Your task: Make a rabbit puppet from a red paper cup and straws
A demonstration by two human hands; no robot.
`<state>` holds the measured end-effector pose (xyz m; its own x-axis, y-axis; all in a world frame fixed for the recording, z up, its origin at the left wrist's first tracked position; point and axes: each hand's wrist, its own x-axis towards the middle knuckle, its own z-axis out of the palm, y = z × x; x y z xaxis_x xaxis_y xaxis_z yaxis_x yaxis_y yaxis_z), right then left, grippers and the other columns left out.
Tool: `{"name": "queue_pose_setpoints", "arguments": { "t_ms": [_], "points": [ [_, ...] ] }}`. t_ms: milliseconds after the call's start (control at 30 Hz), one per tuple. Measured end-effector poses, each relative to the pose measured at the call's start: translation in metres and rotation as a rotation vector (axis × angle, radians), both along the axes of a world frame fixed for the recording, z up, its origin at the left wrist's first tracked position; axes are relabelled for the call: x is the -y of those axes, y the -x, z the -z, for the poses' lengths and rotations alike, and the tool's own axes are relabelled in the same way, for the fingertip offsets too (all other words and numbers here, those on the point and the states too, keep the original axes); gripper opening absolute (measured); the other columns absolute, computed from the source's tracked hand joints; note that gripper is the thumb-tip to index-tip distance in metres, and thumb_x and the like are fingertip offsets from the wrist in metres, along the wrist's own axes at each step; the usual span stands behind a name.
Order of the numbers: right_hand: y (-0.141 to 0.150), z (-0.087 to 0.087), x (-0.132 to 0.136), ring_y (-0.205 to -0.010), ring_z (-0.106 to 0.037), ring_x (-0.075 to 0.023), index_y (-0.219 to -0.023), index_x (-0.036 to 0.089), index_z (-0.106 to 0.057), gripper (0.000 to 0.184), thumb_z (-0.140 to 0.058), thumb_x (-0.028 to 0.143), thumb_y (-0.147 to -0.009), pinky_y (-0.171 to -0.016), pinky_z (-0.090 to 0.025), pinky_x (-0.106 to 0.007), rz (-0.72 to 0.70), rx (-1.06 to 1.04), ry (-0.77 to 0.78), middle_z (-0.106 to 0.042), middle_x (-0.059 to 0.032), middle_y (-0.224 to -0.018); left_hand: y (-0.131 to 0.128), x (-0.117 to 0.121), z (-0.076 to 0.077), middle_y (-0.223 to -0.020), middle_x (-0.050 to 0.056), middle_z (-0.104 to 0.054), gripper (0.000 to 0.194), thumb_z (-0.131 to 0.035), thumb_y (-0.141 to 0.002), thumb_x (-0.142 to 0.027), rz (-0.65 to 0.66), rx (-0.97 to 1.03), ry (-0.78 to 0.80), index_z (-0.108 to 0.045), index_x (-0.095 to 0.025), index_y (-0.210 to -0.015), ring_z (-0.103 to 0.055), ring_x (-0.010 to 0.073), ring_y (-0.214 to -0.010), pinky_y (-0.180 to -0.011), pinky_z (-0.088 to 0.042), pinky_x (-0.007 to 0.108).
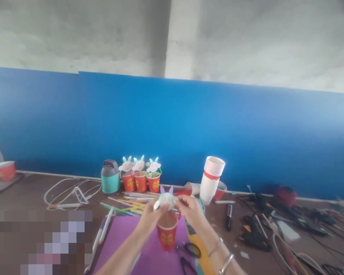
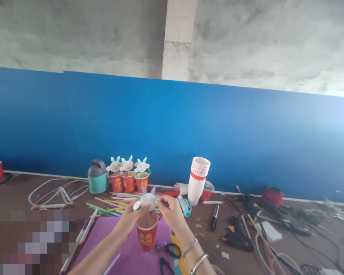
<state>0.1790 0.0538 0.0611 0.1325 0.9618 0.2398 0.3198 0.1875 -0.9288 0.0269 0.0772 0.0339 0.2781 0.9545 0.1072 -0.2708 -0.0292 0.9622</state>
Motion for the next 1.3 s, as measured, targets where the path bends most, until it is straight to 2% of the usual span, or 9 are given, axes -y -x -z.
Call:
{"name": "queue_pose_setpoints", "arguments": {
  "t_ms": [233,367,467,567,633,733,833,1133,1300],
  "points": [
    [-0.003,0.004,0.001,-0.052,-0.047,-0.0131,-0.064,0.015,-0.061,0.04,-0.059,0.054,-0.07,-0.048,-0.039,-0.023,0.067,-0.082,-0.079,-0.054,0.0,-0.052,0.002,-0.004,0.002,-0.1,0.009,-0.068,0.059,-0.079,-0.061,-0.036,0.003,0.116,-0.024,-0.057,-0.019,-0.112,-0.061,0.0253,-0.096,-0.084,-0.047,0.036],
    [-0.014,0.01,0.0,-0.051,-0.045,-0.0131,-0.062,0.015,-0.059,0.044,-0.06,0.059,-0.068,-0.047,-0.036,-0.024,0.143,-0.119,-0.075,-0.051,0.0008,-0.051,0.009,-0.011,0.008,-0.09,0.006,-0.065,0.053,-0.077,-0.06,-0.043,-0.136,0.071,-0.084,-0.058,-0.018,-0.102,-0.06,0.0193,-0.08,-0.066,-0.048,0.028],
    [-0.019,0.013,0.001,-0.055,-0.045,-0.014,-0.06,0.016,-0.057,0.042,-0.061,0.057,-0.068,-0.048,-0.036,-0.024,0.213,-0.165,-0.094,-0.052,-0.0005,-0.055,0.012,-0.011,0.011,-0.069,-0.003,-0.058,0.041,-0.075,-0.064,-0.044,-0.228,0.082,-0.051,-0.056,-0.019,-0.09,-0.05,0.008,-0.053,-0.047,-0.038,0.018],
    [-0.021,0.014,0.003,-0.054,-0.042,-0.0135,-0.06,0.016,-0.055,0.041,-0.06,0.056,-0.07,-0.049,-0.034,-0.025,0.27,-0.203,-0.092,-0.05,-0.0002,-0.055,0.011,-0.01,0.011,-0.051,-0.011,-0.043,0.035,-0.075,-0.066,-0.04,-0.191,0.155,0.026,-0.053,-0.02,-0.083,-0.03,0.0019,-0.037,-0.037,-0.022,0.014],
    [-0.022,0.014,0.004,-0.053,-0.039,-0.0125,-0.058,0.017,-0.053,0.041,-0.06,0.056,-0.069,-0.048,-0.033,-0.025,0.283,-0.209,-0.097,-0.047,0.0011,-0.053,0.011,-0.009,0.01,-0.053,-0.009,-0.049,0.034,-0.078,-0.063,-0.036,-0.147,0.232,0.062,-0.054,-0.019,-0.079,-0.039,0.0029,-0.041,-0.041,-0.03,0.015],
    [-0.024,0.016,0.004,-0.052,-0.037,-0.0116,-0.059,0.017,-0.052,0.041,-0.058,0.055,-0.072,-0.047,-0.03,-0.024,0.237,-0.166,-0.107,-0.043,0.0027,-0.053,0.01,-0.009,0.009,-0.065,-0.002,-0.062,0.029,-0.078,-0.064,-0.035,-0.107,0.294,0.044,-0.06,-0.016,-0.077,-0.057,0.0093,-0.058,-0.058,-0.045,0.02],
    [-0.023,0.017,0.004,-0.052,-0.037,-0.0109,-0.063,0.017,-0.052,0.039,-0.054,0.053,-0.077,-0.047,-0.029,-0.023,0.134,-0.074,-0.116,-0.041,0.0037,-0.054,0.009,-0.007,0.005,-0.062,0.0,-0.064,0.026,-0.071,-0.072,-0.041,-0.108,0.185,-0.034,-0.065,-0.016,-0.078,-0.059,0.0121,-0.06,-0.062,-0.047,0.023],
    [-0.012,-0.001,0.018,-0.061,-0.046,-0.0131,-0.07,0.017,-0.053,0.029,-0.049,0.041,-0.086,-0.054,-0.036,-0.023,0.013,0.152,-0.179,-0.051,0.0004,-0.064,0.011,-0.001,-0.014,-0.047,-0.004,-0.053,0.036,-0.067,-0.07,-0.045,-0.081,-0.15,-0.206,-0.071,-0.014,-0.088,-0.039,0.007,-0.039,-0.04,-0.032,0.02],
    [-0.012,-0.005,0.021,-0.068,-0.051,-0.015,-0.081,0.016,-0.06,0.027,-0.047,0.039,-0.088,-0.062,-0.041,-0.024,-0.044,0.171,-0.176,-0.058,-0.0019,-0.073,0.013,-0.003,-0.014,-0.053,-0.001,-0.058,0.044,-0.066,-0.07,-0.051,-0.031,-0.193,-0.16,-0.069,-0.013,-0.091,-0.033,0.0049,-0.037,-0.037,-0.026,0.019]
  ]
}}
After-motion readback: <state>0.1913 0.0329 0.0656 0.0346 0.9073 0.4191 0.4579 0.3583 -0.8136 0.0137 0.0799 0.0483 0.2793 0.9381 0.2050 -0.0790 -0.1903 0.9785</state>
